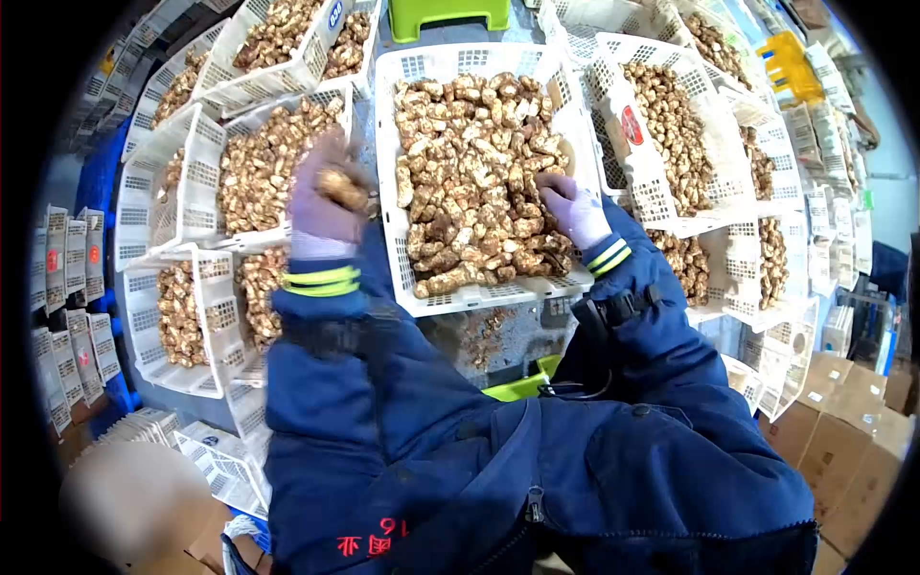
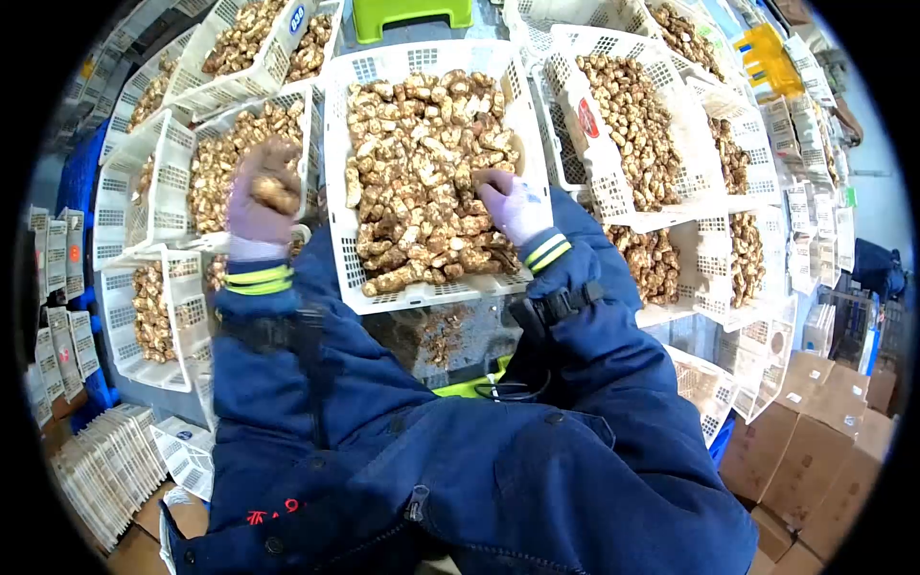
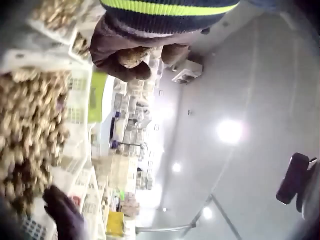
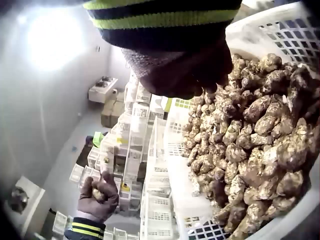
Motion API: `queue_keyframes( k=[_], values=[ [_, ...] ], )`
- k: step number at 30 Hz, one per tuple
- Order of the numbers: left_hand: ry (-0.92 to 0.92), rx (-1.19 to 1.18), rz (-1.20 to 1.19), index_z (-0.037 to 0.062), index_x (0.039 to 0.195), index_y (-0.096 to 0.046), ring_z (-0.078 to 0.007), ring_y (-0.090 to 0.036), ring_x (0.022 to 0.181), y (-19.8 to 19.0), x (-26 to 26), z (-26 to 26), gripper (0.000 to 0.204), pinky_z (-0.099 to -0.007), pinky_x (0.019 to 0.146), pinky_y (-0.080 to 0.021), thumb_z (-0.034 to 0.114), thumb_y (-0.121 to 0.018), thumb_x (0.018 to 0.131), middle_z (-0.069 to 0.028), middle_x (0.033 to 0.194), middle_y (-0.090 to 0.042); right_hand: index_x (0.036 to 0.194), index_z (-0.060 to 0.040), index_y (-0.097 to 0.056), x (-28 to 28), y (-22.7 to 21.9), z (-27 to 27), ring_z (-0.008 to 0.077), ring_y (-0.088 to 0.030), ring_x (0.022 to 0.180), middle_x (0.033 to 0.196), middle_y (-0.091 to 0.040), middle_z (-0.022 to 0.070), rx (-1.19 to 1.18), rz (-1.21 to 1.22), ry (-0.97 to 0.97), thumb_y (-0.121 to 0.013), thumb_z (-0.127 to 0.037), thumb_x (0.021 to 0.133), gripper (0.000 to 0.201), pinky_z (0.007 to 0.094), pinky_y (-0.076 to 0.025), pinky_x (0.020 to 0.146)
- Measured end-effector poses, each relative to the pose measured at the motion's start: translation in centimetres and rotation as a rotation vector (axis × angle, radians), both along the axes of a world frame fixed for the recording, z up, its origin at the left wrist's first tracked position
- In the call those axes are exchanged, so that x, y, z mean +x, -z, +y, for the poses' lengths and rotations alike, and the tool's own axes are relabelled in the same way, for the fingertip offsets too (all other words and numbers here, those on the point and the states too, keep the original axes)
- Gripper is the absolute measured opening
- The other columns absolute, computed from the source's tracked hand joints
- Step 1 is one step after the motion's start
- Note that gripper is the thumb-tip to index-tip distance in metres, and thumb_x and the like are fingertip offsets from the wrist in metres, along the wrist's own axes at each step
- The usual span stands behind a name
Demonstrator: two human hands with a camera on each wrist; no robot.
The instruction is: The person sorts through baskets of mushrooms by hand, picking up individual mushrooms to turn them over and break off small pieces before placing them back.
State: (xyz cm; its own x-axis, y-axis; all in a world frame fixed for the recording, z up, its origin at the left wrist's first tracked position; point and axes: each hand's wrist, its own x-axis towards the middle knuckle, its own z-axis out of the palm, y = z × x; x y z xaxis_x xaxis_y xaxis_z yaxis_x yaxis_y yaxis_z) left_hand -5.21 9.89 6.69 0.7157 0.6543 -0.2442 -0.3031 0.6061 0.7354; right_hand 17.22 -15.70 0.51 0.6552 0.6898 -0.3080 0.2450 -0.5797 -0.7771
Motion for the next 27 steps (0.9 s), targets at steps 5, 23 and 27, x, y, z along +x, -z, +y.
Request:
queue_keyframes(
  k=[5, 23, 27],
  values=[
    [0.086, -0.489, -0.112, -0.0001, 0.124, -0.051, -0.0300, -0.058, 0.103, 4.5, 3.3, -9.1, 0.039, -0.0464, 0.088, -0.051, 0.005, -0.054, 0.085, -0.0182, 0.117, -0.057, 0.116, -0.0065, -0.060, 0.3, 1.3, 3.6, 0.0351, -0.061, 0.096, 0.106, -0.063, 0.0187, 0.084, -0.501, -0.333, -0.058, -0.017, 0.084, 0.034, 0.0412, -0.049, 0.085],
    [0.164, -0.389, -0.208, 0.0024, 0.124, -0.052, -0.0240, -0.065, 0.091, 9.1, 4.2, -7.6, 0.040, -0.0352, 0.073, -0.060, 0.025, -0.059, 0.092, -0.0161, 0.113, -0.060, 0.111, 0.0031, -0.055, 2.6, 1.4, 0.0, 0.0159, -0.059, 0.083, 0.092, -0.062, 0.0084, 0.536, 0.801, 0.129, -0.051, -0.017, 0.090, 0.030, 0.0247, -0.046, 0.070],
    [0.128, -0.402, -0.084, 0.0039, 0.124, -0.050, -0.0258, -0.060, 0.099, 6.0, 4.5, -8.5, 0.036, -0.0331, 0.076, -0.059, 0.028, -0.047, 0.097, -0.0157, 0.117, -0.056, 0.117, 0.0059, -0.055, 0.9, 1.9, -2.7, 0.0122, -0.054, 0.065, 0.081, -0.062, 0.0060, 0.412, 0.742, 0.228, -0.054, -0.009, 0.088, 0.032, 0.0236, -0.043, 0.058]
  ],
)
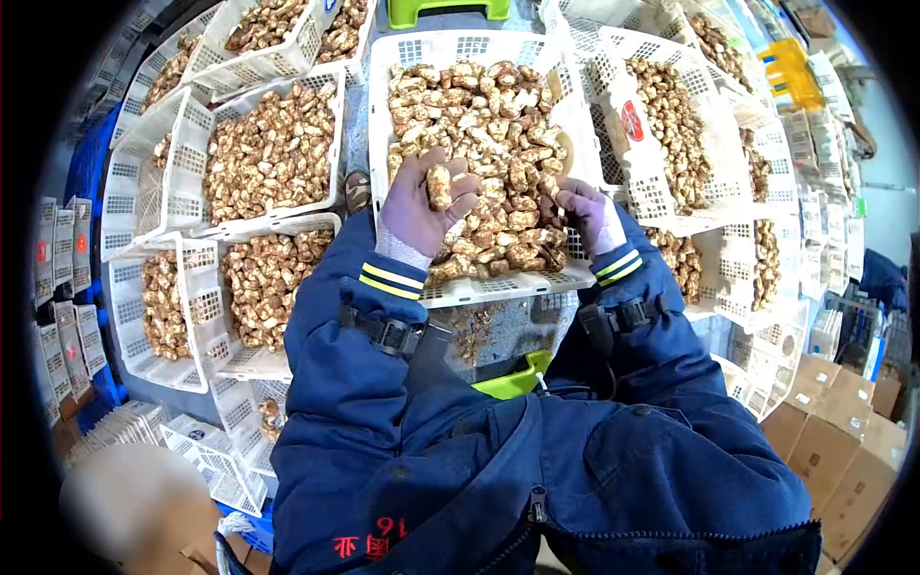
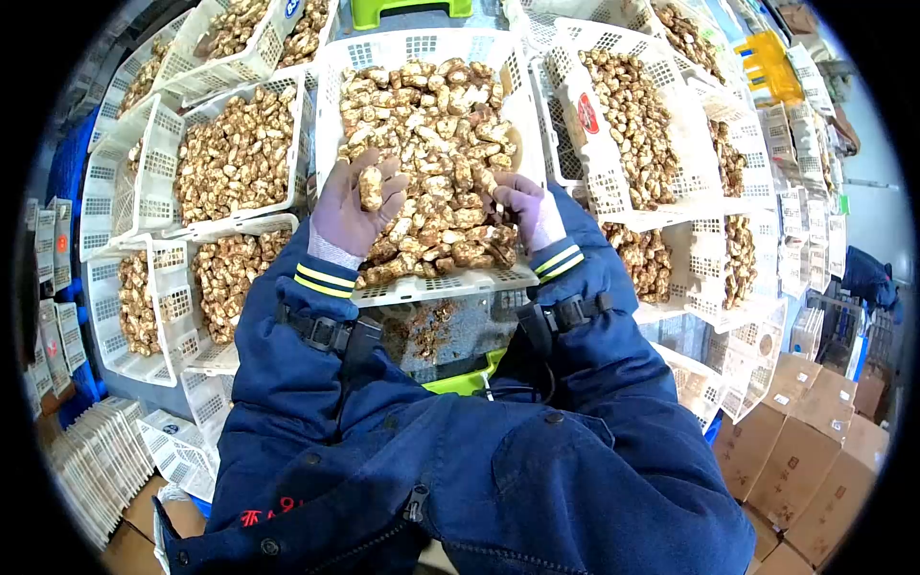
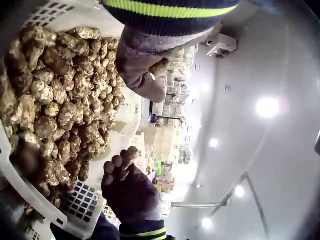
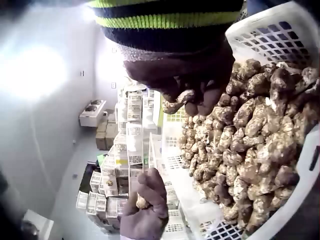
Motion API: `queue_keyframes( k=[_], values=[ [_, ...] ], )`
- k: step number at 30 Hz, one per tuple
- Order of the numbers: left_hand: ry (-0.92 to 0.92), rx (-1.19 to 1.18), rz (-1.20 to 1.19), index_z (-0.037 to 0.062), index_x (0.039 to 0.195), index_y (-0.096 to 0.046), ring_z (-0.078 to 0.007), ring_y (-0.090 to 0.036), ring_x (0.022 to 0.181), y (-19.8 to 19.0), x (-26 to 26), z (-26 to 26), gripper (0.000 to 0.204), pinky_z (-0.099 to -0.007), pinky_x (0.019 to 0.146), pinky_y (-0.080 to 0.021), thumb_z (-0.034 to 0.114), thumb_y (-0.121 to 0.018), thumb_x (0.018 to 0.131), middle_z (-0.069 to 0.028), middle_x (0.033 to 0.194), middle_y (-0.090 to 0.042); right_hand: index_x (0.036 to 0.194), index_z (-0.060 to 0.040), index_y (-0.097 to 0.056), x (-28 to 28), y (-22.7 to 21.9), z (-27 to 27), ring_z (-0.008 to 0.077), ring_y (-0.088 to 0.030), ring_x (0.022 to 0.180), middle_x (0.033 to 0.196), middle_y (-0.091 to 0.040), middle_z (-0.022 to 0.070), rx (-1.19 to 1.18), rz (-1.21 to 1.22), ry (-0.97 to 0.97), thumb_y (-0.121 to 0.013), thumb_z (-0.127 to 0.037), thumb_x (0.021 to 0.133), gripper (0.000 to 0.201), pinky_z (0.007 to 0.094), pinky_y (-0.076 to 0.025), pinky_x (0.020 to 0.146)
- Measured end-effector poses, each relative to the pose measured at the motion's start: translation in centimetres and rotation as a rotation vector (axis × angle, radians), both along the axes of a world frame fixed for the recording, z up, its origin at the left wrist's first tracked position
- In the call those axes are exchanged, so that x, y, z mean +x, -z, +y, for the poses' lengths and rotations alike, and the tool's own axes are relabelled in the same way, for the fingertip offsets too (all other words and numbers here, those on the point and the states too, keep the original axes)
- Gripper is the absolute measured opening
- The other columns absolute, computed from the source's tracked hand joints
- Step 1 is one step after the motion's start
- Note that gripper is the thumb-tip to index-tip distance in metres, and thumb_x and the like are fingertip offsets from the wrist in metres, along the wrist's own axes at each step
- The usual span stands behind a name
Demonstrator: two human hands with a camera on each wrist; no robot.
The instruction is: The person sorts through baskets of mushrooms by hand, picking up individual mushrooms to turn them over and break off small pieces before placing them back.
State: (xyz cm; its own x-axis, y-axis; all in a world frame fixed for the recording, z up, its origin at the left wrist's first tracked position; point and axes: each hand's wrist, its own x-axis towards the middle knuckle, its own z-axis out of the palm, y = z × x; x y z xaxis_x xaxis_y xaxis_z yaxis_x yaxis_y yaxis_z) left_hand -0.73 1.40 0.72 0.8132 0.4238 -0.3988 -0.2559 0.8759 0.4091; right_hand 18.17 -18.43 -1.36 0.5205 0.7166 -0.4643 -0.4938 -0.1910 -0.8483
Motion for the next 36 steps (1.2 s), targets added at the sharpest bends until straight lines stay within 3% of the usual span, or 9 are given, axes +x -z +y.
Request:
queue_keyframes(
  k=[3, 7, 12, 18, 24, 27, 30, 34, 36],
  values=[
    [0.019, 0.023, -0.170, 0.0050, 0.124, -0.052, -0.0255, -0.060, 0.099, 1.4, -0.1, 0.3, 0.029, -0.0346, 0.078, -0.058, 0.013, -0.047, 0.096, -0.0144, 0.115, -0.057, 0.108, -0.0035, -0.064, -0.5, 1.4, 0.3, 0.0106, -0.057, 0.066, 0.075, -0.061, 0.0055, -0.231, -0.489, -0.025, -0.057, -0.007, 0.086, 0.024, 0.0229, -0.044, 0.059],
    [0.006, 0.121, -0.019, 0.0063, 0.121, -0.055, -0.0218, -0.061, 0.096, 2.5, -0.5, 1.1, 0.030, -0.0317, 0.076, -0.057, 0.006, -0.053, 0.091, -0.0130, 0.112, -0.059, 0.102, -0.0048, -0.064, -0.1, 1.6, -0.7, 0.0327, -0.060, 0.089, 0.097, -0.063, 0.0165, -0.432, -1.472, -0.268, -0.060, -0.008, 0.077, 0.025, 0.0398, -0.048, 0.081],
    [-0.256, 1.216, 0.523, 0.0010, 0.110, -0.062, -0.0168, -0.057, 0.089, -5.7, -5.9, 5.1, 0.025, -0.0277, 0.077, -0.048, 0.009, -0.057, 0.087, -0.0115, 0.108, -0.061, 0.100, -0.0052, -0.064, 0.3, 2.1, -0.1, 0.0336, -0.059, 0.097, 0.101, -0.064, 0.0146, -0.364, -1.452, -0.195, -0.060, -0.012, 0.077, 0.024, 0.0417, -0.046, 0.087],
    [-0.246, 1.665, 1.127, 0.0004, 0.123, -0.055, -0.0173, -0.060, 0.089, -9.4, -15.9, 8.8, 0.039, -0.0248, 0.076, -0.049, 0.017, -0.061, 0.087, -0.0178, 0.127, -0.053, 0.113, -0.0061, -0.059, -0.4, 0.6, 3.3, 0.0345, -0.057, 0.103, 0.105, -0.063, 0.0150, -0.339, -1.488, -0.258, -0.061, -0.021, 0.081, 0.035, 0.0434, -0.044, 0.091],
    [0.006, 1.412, 0.418, -0.0003, 0.118, -0.059, -0.0158, -0.061, 0.094, -5.5, -2.8, 0.6, 0.032, -0.0251, 0.079, -0.049, 0.018, -0.054, 0.093, -0.0105, 0.112, -0.064, 0.118, -0.0111, -0.058, 0.0, 3.4, 7.4, 0.0327, -0.057, 0.102, 0.107, -0.062, 0.0155, -0.616, -1.548, -0.475, -0.064, -0.022, 0.078, 0.042, 0.0420, -0.044, 0.091],
    [0.280, 0.598, 0.307, 0.0004, 0.119, -0.058, -0.0127, -0.063, 0.081, 1.1, 0.0, -2.7, 0.033, -0.0211, 0.070, -0.050, 0.019, -0.054, 0.092, -0.0072, 0.104, -0.065, 0.113, -0.0112, -0.061, 0.9, 3.6, 6.6, 0.0319, -0.059, 0.098, 0.102, -0.064, 0.0148, -0.513, -1.490, -0.410, -0.062, -0.011, 0.076, 0.037, 0.0408, -0.045, 0.089],
    [0.319, 0.361, 0.463, -0.0002, 0.124, -0.053, -0.0148, -0.063, 0.081, 1.6, 0.4, -3.9, 0.037, -0.0236, 0.064, -0.052, 0.014, -0.055, 0.090, -0.0114, 0.100, -0.064, 0.110, -0.0075, -0.063, 1.2, 3.2, 5.1, 0.0323, -0.061, 0.095, 0.100, -0.065, 0.0160, -0.428, -1.162, -0.311, -0.058, -0.006, 0.077, 0.033, 0.0389, -0.048, 0.085],
    [0.228, -0.020, -0.090, -0.0005, 0.123, -0.053, -0.0200, -0.064, 0.084, 3.3, 0.1, -2.1, 0.037, -0.0264, 0.068, -0.055, 0.016, -0.056, 0.090, -0.0153, 0.102, -0.064, 0.110, -0.0054, -0.062, 0.5, 2.7, 4.8, 0.0318, -0.061, 0.097, 0.102, -0.064, 0.0170, -0.457, -1.240, -0.375, -0.058, -0.024, 0.083, 0.033, 0.0409, -0.046, 0.088],
    [0.165, 0.281, 0.397, -0.0007, 0.125, -0.051, -0.0205, -0.064, 0.088, 3.6, 0.5, -3.0, 0.039, -0.0287, 0.073, -0.054, 0.019, -0.054, 0.091, -0.0145, 0.103, -0.063, 0.108, -0.0063, -0.062, -1.3, 1.8, 5.1, 0.0311, -0.058, 0.100, 0.104, -0.061, 0.0153, -0.579, -1.430, -0.462, -0.059, -0.036, 0.082, 0.039, 0.0425, -0.045, 0.088]
  ],
)
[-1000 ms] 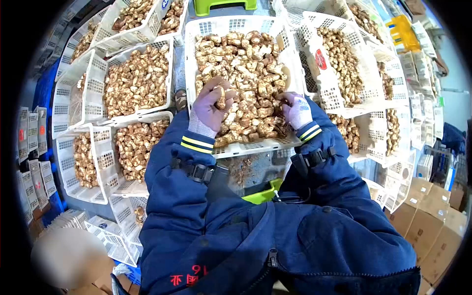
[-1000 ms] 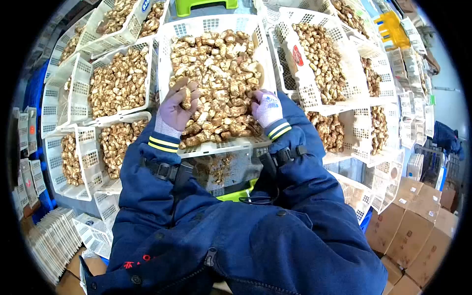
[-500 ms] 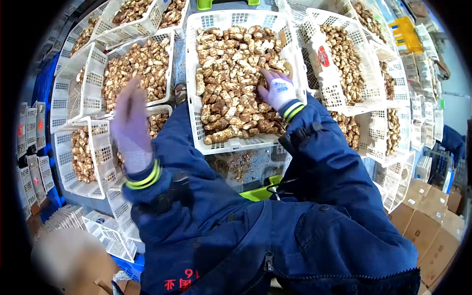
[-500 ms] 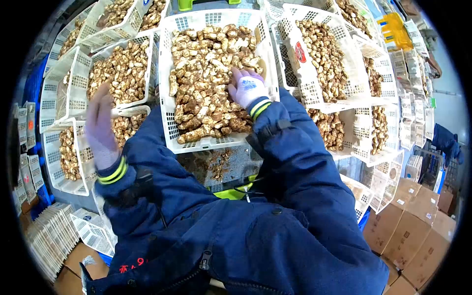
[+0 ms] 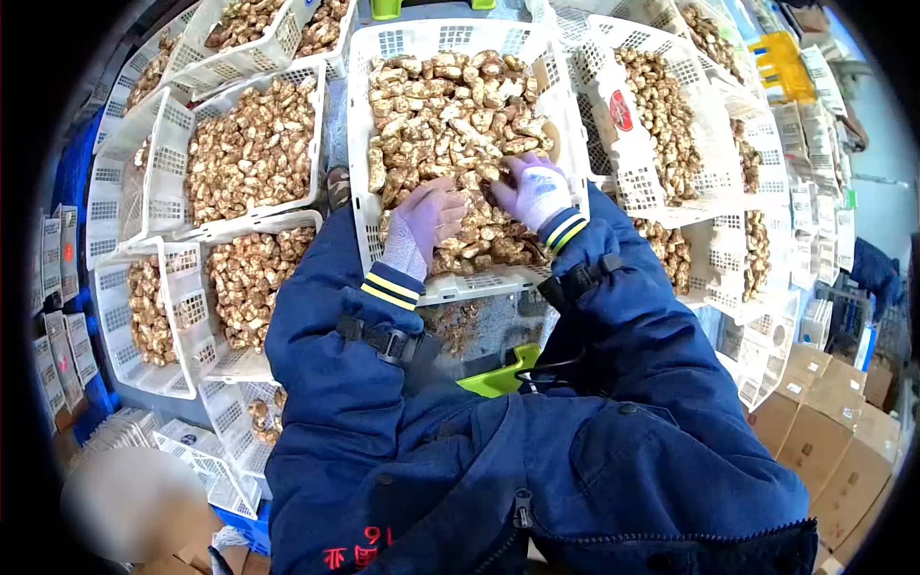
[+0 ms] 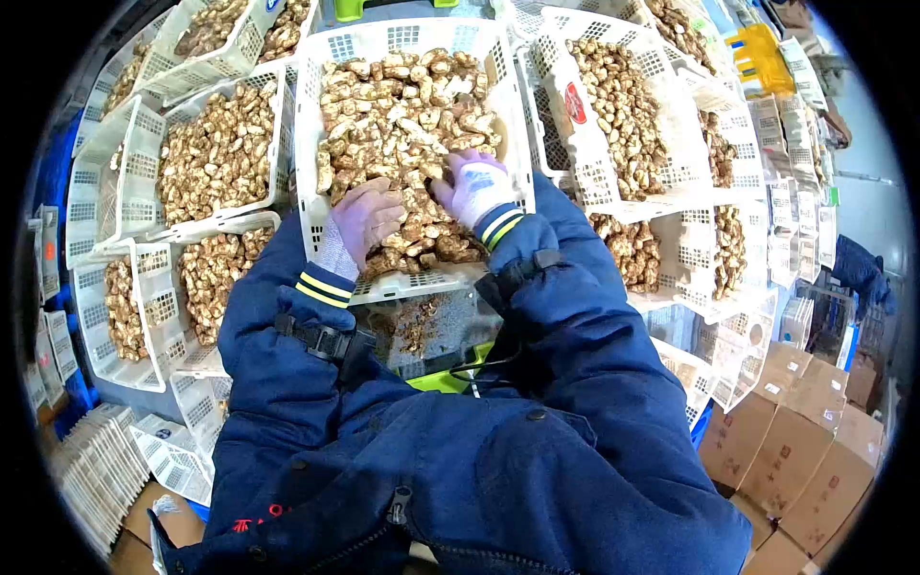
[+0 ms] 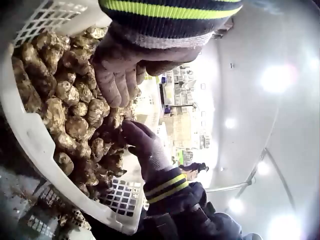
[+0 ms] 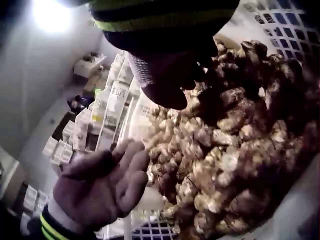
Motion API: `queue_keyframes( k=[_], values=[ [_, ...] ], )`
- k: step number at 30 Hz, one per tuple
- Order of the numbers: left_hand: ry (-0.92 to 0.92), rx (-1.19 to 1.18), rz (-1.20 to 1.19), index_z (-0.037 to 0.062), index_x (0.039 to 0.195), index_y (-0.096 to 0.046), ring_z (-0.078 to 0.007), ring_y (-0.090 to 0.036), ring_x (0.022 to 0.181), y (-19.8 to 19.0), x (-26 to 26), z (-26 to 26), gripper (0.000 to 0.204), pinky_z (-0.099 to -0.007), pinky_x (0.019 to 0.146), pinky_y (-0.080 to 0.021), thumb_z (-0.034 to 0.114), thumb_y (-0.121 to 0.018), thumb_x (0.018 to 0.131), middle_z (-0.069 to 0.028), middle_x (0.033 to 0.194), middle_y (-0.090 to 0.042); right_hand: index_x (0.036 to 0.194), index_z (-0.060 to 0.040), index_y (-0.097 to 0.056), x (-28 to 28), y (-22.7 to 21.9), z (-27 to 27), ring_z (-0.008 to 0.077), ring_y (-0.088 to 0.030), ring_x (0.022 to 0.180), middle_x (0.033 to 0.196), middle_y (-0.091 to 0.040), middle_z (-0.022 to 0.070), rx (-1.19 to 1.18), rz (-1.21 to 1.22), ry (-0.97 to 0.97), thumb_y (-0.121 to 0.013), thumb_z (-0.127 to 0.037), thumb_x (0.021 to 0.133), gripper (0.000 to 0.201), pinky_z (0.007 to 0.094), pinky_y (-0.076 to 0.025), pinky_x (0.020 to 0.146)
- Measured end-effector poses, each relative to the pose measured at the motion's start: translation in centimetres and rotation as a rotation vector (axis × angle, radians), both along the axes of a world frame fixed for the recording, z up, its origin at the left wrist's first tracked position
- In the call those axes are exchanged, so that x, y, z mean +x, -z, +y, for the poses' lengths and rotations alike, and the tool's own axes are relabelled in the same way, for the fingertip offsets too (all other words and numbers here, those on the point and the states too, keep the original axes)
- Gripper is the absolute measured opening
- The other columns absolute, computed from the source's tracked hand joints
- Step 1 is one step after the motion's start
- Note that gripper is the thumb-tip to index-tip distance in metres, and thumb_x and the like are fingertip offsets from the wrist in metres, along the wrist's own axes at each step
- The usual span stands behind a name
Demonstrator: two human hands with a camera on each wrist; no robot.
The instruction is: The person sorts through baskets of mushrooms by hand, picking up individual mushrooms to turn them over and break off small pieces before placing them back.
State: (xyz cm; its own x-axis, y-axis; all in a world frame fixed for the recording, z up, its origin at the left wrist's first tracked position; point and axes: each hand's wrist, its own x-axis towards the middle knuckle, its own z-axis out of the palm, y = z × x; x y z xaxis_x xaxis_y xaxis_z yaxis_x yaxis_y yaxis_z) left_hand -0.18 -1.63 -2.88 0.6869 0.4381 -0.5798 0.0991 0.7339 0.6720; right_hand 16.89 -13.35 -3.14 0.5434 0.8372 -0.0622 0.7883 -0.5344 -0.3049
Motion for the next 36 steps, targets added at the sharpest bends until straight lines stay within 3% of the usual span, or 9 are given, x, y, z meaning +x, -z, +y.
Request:
queue_keyframes(
  k=[3, 7, 11, 16, 21, 25, 26, 31, 36],
  values=[
    [0.060, 0.046, -0.047, -0.0004, 0.127, -0.049, -0.0198, -0.064, 0.090, 0.4, -0.3, -0.1, 0.041, -0.0307, 0.078, -0.053, 0.022, -0.054, 0.092, -0.0133, 0.105, -0.063, 0.099, -0.0092, -0.062, -1.5, 0.6, 0.8, 0.0280, -0.056, 0.101, 0.103, -0.058, 0.0107, -0.208, -0.236, -0.080, -0.064, -0.036, 0.079, 0.034, 0.0413, -0.045, 0.084],
    [0.058, 0.047, -0.008, 0.0010, 0.127, -0.050, -0.0196, -0.063, 0.092, 0.1, -0.3, 0.1, 0.041, -0.0308, 0.081, -0.052, 0.023, -0.053, 0.093, -0.0126, 0.107, -0.063, 0.094, -0.0076, -0.066, 0.7, 0.4, 2.0, 0.0274, -0.059, 0.098, 0.099, -0.060, 0.0139, -0.204, -0.074, -0.005, -0.063, -0.035, 0.082, 0.030, 0.0400, -0.046, 0.087],
    [0.058, 0.125, -0.028, 0.0013, 0.129, -0.050, -0.0230, -0.061, 0.101, -0.5, -0.1, 0.2, 0.043, -0.0331, 0.086, -0.051, 0.025, -0.053, 0.093, -0.0153, 0.115, -0.061, 0.108, 0.0050, -0.058, 2.6, -0.6, -1.1, 0.0188, -0.064, 0.089, 0.090, -0.060, 0.0063, 0.418, 1.165, 0.332, -0.059, -0.022, 0.090, 0.033, 0.0300, -0.050, 0.078],
    [0.086, 0.103, -0.279, 0.0002, 0.136, -0.042, -0.0244, -0.054, 0.114, -1.8, 0.3, -0.4, 0.050, -0.0347, 0.095, -0.044, 0.029, -0.050, 0.095, -0.0147, 0.126, -0.055, 0.123, 0.0073, -0.048, -1.0, -4.1, -4.0, 0.0368, -0.063, 0.100, 0.115, -0.060, 0.0219, 0.680, 2.021, 0.134, -0.045, -0.026, 0.095, 0.044, 0.0439, -0.049, 0.091],
    [0.300, 0.024, -0.418, -0.0014, 0.137, -0.038, -0.0227, -0.052, 0.115, -3.2, 0.9, -0.6, 0.051, -0.0338, 0.097, -0.042, 0.030, -0.045, 0.097, -0.0134, 0.128, -0.053, 0.114, 0.0069, -0.056, -2.3, -4.0, -4.3, 0.0268, -0.066, 0.082, 0.088, -0.066, 0.0169, 0.599, 1.818, 0.105, -0.046, -0.028, 0.095, 0.041, 0.0323, -0.052, 0.070],
    [0.385, 0.566, -0.379, -0.0034, 0.132, -0.045, -0.0186, -0.055, 0.109, -4.9, 0.4, -0.9, 0.043, -0.0301, 0.092, -0.045, 0.016, -0.050, 0.094, -0.0109, 0.125, -0.055, 0.109, 0.0058, -0.054, -2.5, -3.6, -4.0, 0.0289, -0.066, 0.078, 0.085, -0.066, 0.0185, 0.552, 1.654, 0.026, -0.045, -0.031, 0.097, 0.040, 0.0339, -0.053, 0.071],
    [0.288, 0.326, -0.378, -0.0030, 0.129, -0.049, -0.0150, -0.057, 0.099, -5.5, 0.6, -1.2, 0.038, -0.0261, 0.086, -0.047, 0.008, -0.049, 0.092, -0.0084, 0.116, -0.058, 0.110, 0.0058, -0.054, -2.6, -3.3, -4.2, 0.0293, -0.066, 0.078, 0.085, -0.066, 0.0187, 0.517, 1.692, 0.125, -0.044, -0.032, 0.097, 0.041, 0.0345, -0.054, 0.071],
    [0.248, 0.310, -0.313, 0.0004, 0.133, -0.046, -0.0091, -0.054, 0.088, -4.9, 0.3, -0.8, 0.043, -0.0246, 0.078, -0.047, 0.010, -0.052, 0.091, -0.0042, 0.104, -0.058, 0.084, 0.0033, -0.061, -3.4, -6.1, -2.7, 0.0202, -0.068, 0.076, 0.072, -0.065, 0.0129, 0.376, 1.597, 0.241, -0.054, -0.030, 0.091, 0.034, 0.0300, -0.056, 0.061],
    [0.203, 0.488, -0.307, 0.0002, 0.131, -0.047, -0.0119, -0.055, 0.090, -3.6, 0.0, -0.4, 0.044, -0.0262, 0.080, -0.048, 0.009, -0.058, 0.089, -0.0056, 0.106, -0.059, 0.095, 0.0013, -0.063, -4.4, -6.9, -2.2, 0.0105, -0.054, 0.065, 0.073, -0.061, 0.0038, 0.382, 1.316, 0.033, -0.053, -0.030, 0.090, 0.033, 0.0241, -0.045, 0.062]
  ],
)
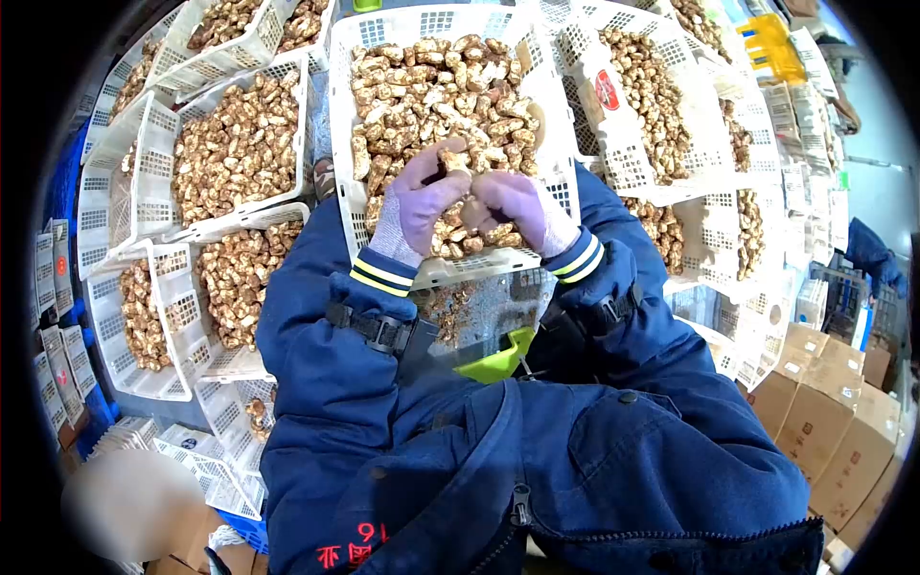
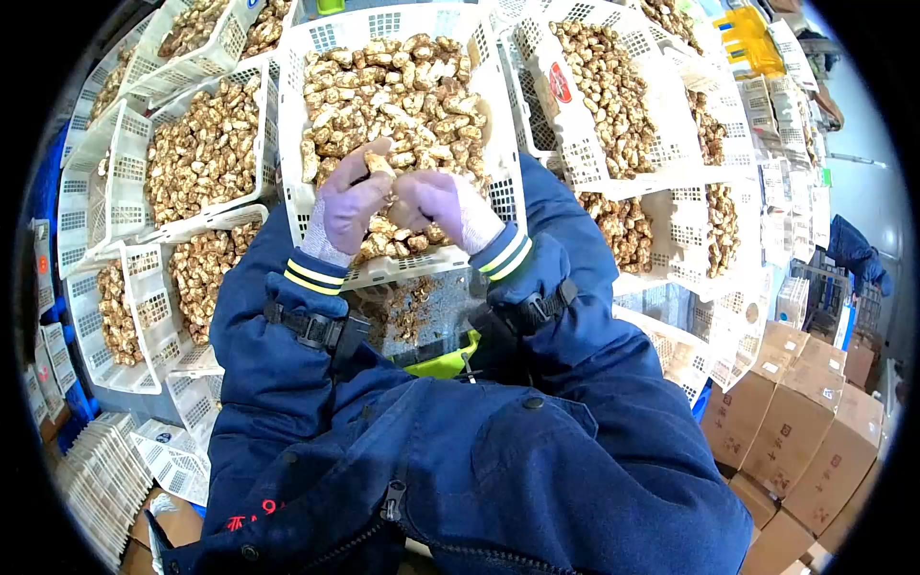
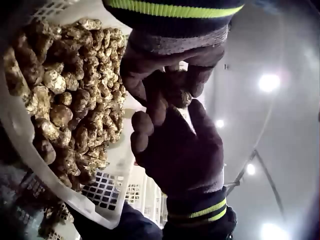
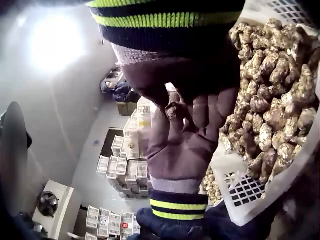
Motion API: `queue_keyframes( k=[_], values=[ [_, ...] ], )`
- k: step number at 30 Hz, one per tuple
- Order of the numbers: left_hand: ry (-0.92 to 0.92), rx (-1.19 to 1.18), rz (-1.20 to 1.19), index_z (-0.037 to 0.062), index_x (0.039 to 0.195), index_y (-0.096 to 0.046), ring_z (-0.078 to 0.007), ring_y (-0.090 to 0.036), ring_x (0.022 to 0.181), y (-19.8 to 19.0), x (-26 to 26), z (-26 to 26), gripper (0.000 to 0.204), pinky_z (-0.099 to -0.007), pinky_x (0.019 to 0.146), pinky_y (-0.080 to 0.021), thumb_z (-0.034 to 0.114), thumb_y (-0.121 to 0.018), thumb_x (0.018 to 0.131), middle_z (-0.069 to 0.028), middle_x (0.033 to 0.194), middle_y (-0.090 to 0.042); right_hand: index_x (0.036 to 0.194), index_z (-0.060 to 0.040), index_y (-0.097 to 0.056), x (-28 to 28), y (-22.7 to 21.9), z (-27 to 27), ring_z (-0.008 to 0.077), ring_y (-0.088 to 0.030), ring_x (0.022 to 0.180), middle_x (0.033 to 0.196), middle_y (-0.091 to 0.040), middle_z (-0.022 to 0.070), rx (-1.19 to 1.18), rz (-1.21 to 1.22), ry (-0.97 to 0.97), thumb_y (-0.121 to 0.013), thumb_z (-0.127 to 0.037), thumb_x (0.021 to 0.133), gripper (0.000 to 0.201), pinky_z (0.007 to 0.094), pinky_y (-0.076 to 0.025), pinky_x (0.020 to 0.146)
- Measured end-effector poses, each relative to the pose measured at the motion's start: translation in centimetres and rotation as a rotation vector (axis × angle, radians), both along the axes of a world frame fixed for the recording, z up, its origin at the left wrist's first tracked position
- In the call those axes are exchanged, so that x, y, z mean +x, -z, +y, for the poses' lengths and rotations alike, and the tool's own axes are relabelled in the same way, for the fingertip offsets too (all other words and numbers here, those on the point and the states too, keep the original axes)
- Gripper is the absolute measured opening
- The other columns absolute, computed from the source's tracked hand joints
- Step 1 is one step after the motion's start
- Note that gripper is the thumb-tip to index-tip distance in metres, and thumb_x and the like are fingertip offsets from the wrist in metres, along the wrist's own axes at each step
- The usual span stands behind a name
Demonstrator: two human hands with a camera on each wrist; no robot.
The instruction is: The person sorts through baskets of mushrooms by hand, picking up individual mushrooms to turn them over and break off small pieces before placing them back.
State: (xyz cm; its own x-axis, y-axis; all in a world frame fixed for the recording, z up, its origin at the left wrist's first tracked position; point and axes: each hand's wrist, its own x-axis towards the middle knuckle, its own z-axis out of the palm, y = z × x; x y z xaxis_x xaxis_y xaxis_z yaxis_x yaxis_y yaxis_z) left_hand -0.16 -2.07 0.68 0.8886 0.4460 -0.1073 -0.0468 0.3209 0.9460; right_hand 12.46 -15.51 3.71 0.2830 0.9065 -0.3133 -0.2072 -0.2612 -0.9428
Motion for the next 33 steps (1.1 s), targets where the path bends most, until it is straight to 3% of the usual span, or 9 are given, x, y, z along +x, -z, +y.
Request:
queue_keyframes(
  k=[6, 15, 19, 24, 25, 26, 27, 29, 33],
  values=[
    [-0.209, -0.237, -0.039, 0.0025, 0.108, -0.062, -0.0133, -0.062, 0.084, 1.5, -0.1, -0.2, 0.029, -0.0291, 0.080, -0.051, 0.022, -0.066, 0.087, -0.0037, 0.096, -0.064, 0.091, 0.0008, -0.060, -1.7, -1.3, 0.5, 0.0103, -0.054, 0.072, 0.080, -0.060, 0.0023, -0.106, -0.054, 0.048, -0.057, -0.021, 0.088, 0.022, 0.0250, -0.044, 0.068],
    [-0.023, -0.447, -0.066, -0.0044, 0.126, -0.049, -0.0218, -0.060, 0.101, 0.0, 0.4, -0.4, 0.048, -0.0341, 0.087, -0.051, 0.030, -0.055, 0.094, -0.0127, 0.108, -0.062, 0.093, 0.0017, -0.059, -0.9, 0.5, -0.3, 0.0120, -0.053, 0.074, 0.083, -0.058, 0.0033, 0.086, 0.067, -0.051, -0.054, -0.039, 0.092, 0.041, 0.0255, -0.044, 0.070],
    [0.055, -0.581, -0.095, -0.0005, 0.128, -0.049, -0.0246, -0.059, 0.104, 0.8, -0.1, 0.6, 0.041, -0.0354, 0.085, -0.053, 0.023, -0.054, 0.095, -0.0134, 0.113, -0.061, 0.102, 0.0026, -0.059, 0.5, -0.4, -0.8, 0.0156, -0.058, 0.079, 0.085, -0.060, 0.0066, 0.128, -0.330, -0.242, -0.049, -0.018, 0.092, 0.025, 0.0255, -0.046, 0.071],
    [-0.097, -0.196, -0.037, 0.0032, 0.122, -0.055, -0.0244, -0.063, 0.098, 2.5, -1.2, 1.7, 0.031, -0.0350, 0.080, -0.058, 0.018, -0.053, 0.095, -0.0096, 0.109, -0.062, 0.104, -0.0024, -0.061, 5.3, 1.6, -4.3, 0.0292, -0.063, 0.081, 0.091, -0.064, 0.0133, -0.020, -1.016, -0.187, -0.056, -0.013, 0.084, 0.023, 0.0356, -0.050, 0.070],
    [-0.126, -0.077, -0.030, 0.0037, 0.121, -0.056, -0.0243, -0.064, 0.098, 3.0, -1.8, 2.5, 0.029, -0.0351, 0.080, -0.059, 0.017, -0.052, 0.095, -0.0090, 0.108, -0.062, 0.100, -0.0035, -0.063, 5.2, 0.5, -4.0, 0.0336, -0.063, 0.083, 0.088, -0.066, 0.0168, -0.354, -0.602, 0.048, -0.055, -0.023, 0.087, 0.024, 0.0396, -0.050, 0.073],
    [-0.222, 0.621, 0.024, 0.0024, 0.118, -0.058, -0.0212, -0.064, 0.095, 1.1, -3.4, 4.8, 0.028, -0.0310, 0.079, -0.056, 0.012, -0.056, 0.091, -0.0104, 0.110, -0.062, 0.099, -0.0042, -0.063, 5.9, 0.0, -4.4, 0.0345, -0.063, 0.083, 0.087, -0.066, 0.0171, -0.409, -0.768, 0.072, -0.054, -0.026, 0.088, 0.026, 0.0402, -0.050, 0.073],
    [-0.341, 0.557, 0.084, 0.0018, 0.116, -0.059, -0.0191, -0.064, 0.094, -3.3, -5.3, 5.7, 0.028, -0.0279, 0.079, -0.054, 0.010, -0.057, 0.090, -0.0111, 0.111, -0.062, 0.098, -0.0049, -0.064, 6.6, 0.0, -4.5, 0.0355, -0.062, 0.084, 0.086, -0.067, 0.0174, -0.465, -0.926, 0.091, -0.053, -0.030, 0.088, 0.029, 0.0407, -0.049, 0.074],
    [-0.522, 0.334, 0.151, 0.0005, 0.118, -0.059, -0.0180, -0.063, 0.096, -8.3, -9.7, 8.7, 0.030, -0.0258, 0.083, -0.050, 0.009, -0.059, 0.089, -0.0127, 0.111, -0.063, 0.100, -0.0091, -0.066, 7.7, 1.6, -4.0, 0.0351, -0.063, 0.085, 0.091, -0.066, 0.0157, -0.258, -1.221, 0.122, -0.055, -0.023, 0.087, 0.022, 0.0407, -0.050, 0.076],
    [-0.598, 1.239, 0.629, 0.0005, 0.130, -0.050, -0.0141, -0.056, 0.092, -8.8, -17.9, 12.3, 0.046, -0.0257, 0.081, -0.046, 0.012, -0.060, 0.086, -0.0139, 0.121, -0.056, 0.122, -0.0101, -0.055, 8.9, 2.3, 0.6, 0.0331, -0.055, 0.109, 0.115, -0.060, 0.0141, -0.154, -1.477, -0.142, -0.058, -0.011, 0.077, 0.045, 0.0405, -0.044, 0.094]
  ],
)
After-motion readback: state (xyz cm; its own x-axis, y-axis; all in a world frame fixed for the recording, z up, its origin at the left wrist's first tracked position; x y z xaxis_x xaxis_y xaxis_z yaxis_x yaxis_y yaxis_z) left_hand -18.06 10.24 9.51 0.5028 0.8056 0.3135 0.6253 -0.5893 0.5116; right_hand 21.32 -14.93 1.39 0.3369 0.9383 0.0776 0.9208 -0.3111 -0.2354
